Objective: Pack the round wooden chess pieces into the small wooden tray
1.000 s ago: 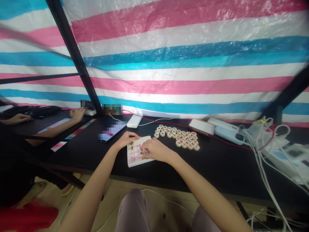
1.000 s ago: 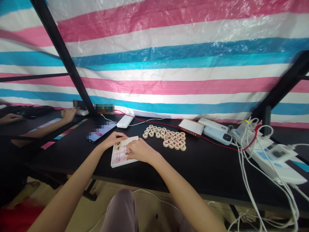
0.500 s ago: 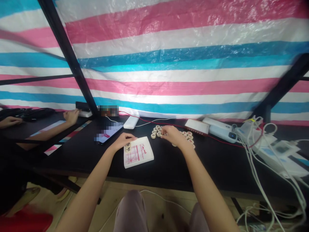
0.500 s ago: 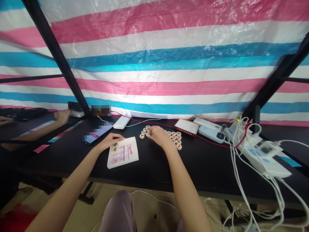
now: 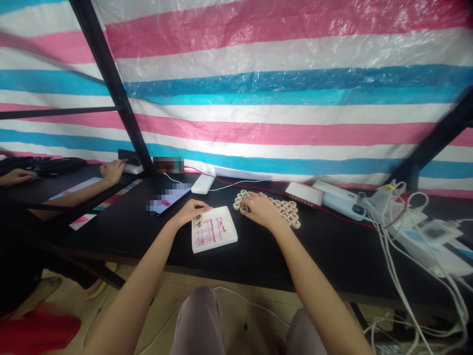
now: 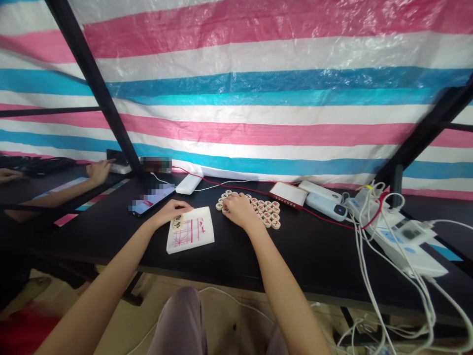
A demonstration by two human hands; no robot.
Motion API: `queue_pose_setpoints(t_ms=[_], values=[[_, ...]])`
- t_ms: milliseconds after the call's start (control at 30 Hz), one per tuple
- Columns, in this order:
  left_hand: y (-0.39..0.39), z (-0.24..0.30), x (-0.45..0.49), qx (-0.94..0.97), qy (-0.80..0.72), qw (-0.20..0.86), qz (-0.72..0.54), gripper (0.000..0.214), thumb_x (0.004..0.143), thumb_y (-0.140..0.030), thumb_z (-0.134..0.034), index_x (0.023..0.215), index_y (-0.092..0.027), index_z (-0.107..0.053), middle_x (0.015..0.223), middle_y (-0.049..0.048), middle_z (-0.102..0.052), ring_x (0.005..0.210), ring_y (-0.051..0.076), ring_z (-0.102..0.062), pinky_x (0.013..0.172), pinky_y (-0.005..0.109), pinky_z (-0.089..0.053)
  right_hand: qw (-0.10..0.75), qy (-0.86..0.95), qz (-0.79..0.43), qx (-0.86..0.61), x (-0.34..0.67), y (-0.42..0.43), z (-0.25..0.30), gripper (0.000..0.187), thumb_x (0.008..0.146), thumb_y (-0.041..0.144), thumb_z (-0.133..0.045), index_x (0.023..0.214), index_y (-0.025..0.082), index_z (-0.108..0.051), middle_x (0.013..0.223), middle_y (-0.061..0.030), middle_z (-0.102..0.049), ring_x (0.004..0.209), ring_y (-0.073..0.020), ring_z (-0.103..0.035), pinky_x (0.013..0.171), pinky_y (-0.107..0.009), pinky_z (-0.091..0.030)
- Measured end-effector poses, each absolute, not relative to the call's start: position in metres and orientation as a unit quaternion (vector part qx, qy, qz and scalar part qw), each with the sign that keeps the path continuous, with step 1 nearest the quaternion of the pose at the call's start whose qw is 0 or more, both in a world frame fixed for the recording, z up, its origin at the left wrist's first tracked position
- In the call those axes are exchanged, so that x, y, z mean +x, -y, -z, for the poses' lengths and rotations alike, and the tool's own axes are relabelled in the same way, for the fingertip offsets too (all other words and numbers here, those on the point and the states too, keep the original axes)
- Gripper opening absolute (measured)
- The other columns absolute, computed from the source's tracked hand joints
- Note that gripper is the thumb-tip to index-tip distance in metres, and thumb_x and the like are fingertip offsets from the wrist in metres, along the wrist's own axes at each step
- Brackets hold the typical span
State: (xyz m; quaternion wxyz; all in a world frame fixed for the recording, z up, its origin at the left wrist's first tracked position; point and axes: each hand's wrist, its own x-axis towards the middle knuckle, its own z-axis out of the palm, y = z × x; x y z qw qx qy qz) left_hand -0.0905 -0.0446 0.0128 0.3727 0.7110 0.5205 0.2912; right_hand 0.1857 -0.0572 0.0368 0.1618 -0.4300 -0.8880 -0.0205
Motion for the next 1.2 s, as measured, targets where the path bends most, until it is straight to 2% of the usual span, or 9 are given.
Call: queue_pose_setpoints(t_ms=[133,333,533,700,833,933,1000,1133,1200], values=[[0.041,-0.009,-0.093,0.718,-0.513,0.367,-0.295,0.04,0.068,-0.052,-0.064,0.081,-0.016,-0.074,0.084,0.0072,-0.072,0.085,0.025,-0.063,0.076,0.032,-0.045,0.131,0.886,0.135,-0.424,0.184,0.057,-0.035,0.01,0.084,0.022,-0.054,0.084,0.017,-0.063,0.099,-0.009,-0.061,0.098,-0.0236,-0.049,0.078,-0.034,-0.032],[0.043,-0.009,-0.092,0.713,-0.512,0.369,-0.304,0.039,0.066,-0.051,-0.065,0.08,-0.015,-0.074,0.085,0.0079,-0.072,0.086,0.025,-0.063,0.076,0.032,-0.046,0.124,0.882,0.147,-0.43,0.185,0.061,-0.038,0.018,0.088,0.025,-0.05,0.083,0.017,-0.065,0.094,-0.0097,-0.062,0.093,-0.0228,-0.049,0.073,-0.033,-0.032],[0.048,-0.012,-0.09,0.719,-0.5,0.365,-0.316,0.038,0.068,-0.049,-0.064,0.077,-0.014,-0.073,0.081,0.007,-0.072,0.08,0.023,-0.063,0.072,0.03,-0.046,0.215,0.916,0.042,-0.335,0.149,0.083,-0.045,0.025,0.092,0.027,-0.044,0.104,0.021,-0.065,0.105,-0.0058,-0.063,0.096,-0.0192,-0.05,0.083,-0.032,-0.037],[0.048,-0.014,-0.089,0.724,-0.486,0.379,-0.309,0.034,0.069,-0.045,-0.064,0.077,-0.013,-0.073,0.082,0.0069,-0.072,0.082,0.023,-0.063,0.075,0.03,-0.046,0.176,0.966,-0.025,-0.187,0.11,0.106,-0.034,0.034,0.09,0.024,-0.046,0.122,0.019,-0.057,0.127,-0.0043,-0.055,0.114,-0.0193,-0.046,0.1,-0.032,-0.034],[0.048,-0.015,-0.089,0.74,-0.463,0.38,-0.306,0.029,0.069,-0.041,-0.065,0.074,-0.013,-0.072,0.089,0.0092,-0.071,0.085,0.023,-0.062,0.078,0.031,-0.047,0.166,0.965,-0.024,-0.203,0.105,0.109,-0.03,0.03,0.087,0.027,-0.05,0.114,0.019,-0.061,0.123,-0.0067,-0.056,0.115,-0.0215,-0.045,0.098,-0.036,-0.037],[0.047,-0.014,-0.09,0.751,-0.45,0.375,-0.305,0.029,0.071,-0.041,-0.064,0.073,-0.013,-0.072,0.087,0.0098,-0.07,0.085,0.023,-0.062,0.078,0.031,-0.046,0.171,0.959,-0.022,-0.224,0.111,0.108,-0.034,0.021,0.086,0.017,-0.048,0.094,0.02,-0.067,0.12,-0.0058,-0.057,0.114,-0.021,-0.045,0.093,-0.036,-0.039],[0.047,-0.014,-0.09,0.753,-0.448,0.373,-0.305,0.03,0.071,-0.041,-0.063,0.074,-0.013,-0.072,0.087,0.0098,-0.07,0.085,0.023,-0.062,0.079,0.031,-0.046,0.176,0.958,-0.012,-0.227,0.113,0.108,-0.035,0.022,0.084,0.012,-0.046,0.089,0.019,-0.066,0.119,-0.0057,-0.057,0.114,-0.0208,-0.045,0.09,-0.036,-0.04],[0.046,-0.014,-0.09,0.749,-0.459,0.37,-0.303,0.03,0.071,-0.043,-0.064,0.073,-0.013,-0.072,0.084,0.0087,-0.07,0.081,0.022,-0.063,0.078,0.032,-0.047,0.186,0.96,-0.008,-0.208,0.11,0.108,-0.033,0.033,0.086,0.013,-0.045,0.114,0.022,-0.058,0.126,-0.0057,-0.055,0.119,-0.0198,-0.043,0.09,-0.036,-0.04],[0.047,-0.014,-0.089,0.749,-0.465,0.363,-0.3,0.031,0.071,-0.044,-0.064,0.071,-0.013,-0.071,0.083,0.0088,-0.07,0.078,0.021,-0.063,0.075,0.031,-0.047,0.174,0.964,-0.021,-0.198,0.108,0.107,-0.03,0.034,0.087,0.015,-0.044,0.118,0.022,-0.057,0.129,-0.0041,-0.053,0.119,-0.019,-0.044,0.092,-0.035,-0.039]])
